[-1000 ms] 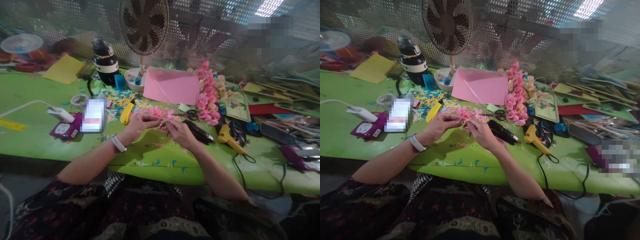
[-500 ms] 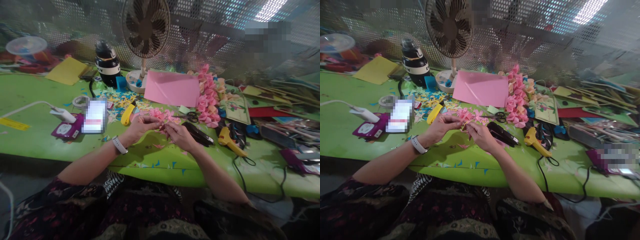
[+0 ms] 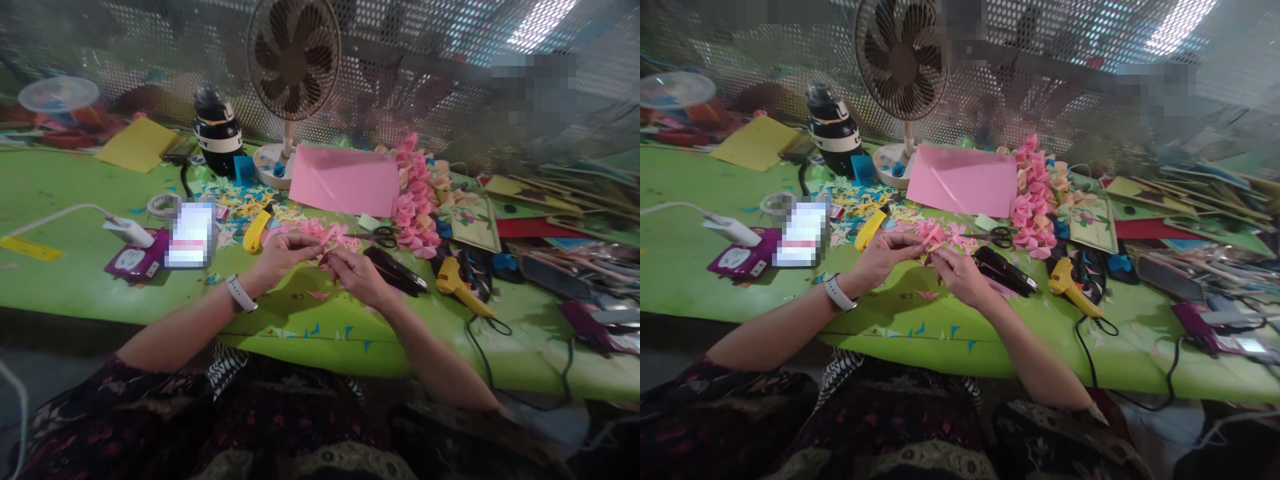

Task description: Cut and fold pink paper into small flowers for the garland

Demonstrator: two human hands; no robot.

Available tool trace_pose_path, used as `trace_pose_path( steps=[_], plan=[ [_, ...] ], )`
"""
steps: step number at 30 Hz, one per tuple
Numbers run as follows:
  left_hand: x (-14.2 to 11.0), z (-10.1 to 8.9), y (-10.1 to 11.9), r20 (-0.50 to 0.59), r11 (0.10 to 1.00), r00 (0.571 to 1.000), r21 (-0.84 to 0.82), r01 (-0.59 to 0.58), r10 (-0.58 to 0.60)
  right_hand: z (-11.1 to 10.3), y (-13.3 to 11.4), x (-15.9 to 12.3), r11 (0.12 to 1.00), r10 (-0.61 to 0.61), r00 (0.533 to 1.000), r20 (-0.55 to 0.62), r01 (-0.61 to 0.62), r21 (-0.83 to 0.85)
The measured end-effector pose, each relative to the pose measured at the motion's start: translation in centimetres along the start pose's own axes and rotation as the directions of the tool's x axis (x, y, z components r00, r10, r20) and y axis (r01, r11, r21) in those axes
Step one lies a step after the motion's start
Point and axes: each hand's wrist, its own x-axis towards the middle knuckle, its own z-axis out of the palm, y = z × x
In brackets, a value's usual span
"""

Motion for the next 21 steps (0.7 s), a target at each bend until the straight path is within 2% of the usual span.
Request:
trace_pose_path(
  steps=[5,11,16,21],
  plan=[
    [0.0,0.0,0.2,0.008,0.996,0.999,0.077,-0.040,0.040,0.2,-0.4,0.0,0.999,-0.015,0.999,-0.042,0.017,0.044],
    [-0.2,0.0,0.2,-0.005,0.953,0.982,0.242,-0.180,0.187,0.7,-0.4,-0.1,0.998,-0.062,0.993,-0.104,0.063,0.008],
    [-0.2,0.2,-0.3,0.024,0.922,0.948,0.225,-0.316,0.319,1.1,-0.2,0.0,0.997,-0.080,0.989,-0.124,0.081,0.005],
    [-0.3,0.3,-0.6,0.014,0.897,0.924,0.231,-0.376,0.383,1.3,-0.2,-0.1,0.998,-0.061,0.992,-0.112,0.064,0.021]
  ],
)
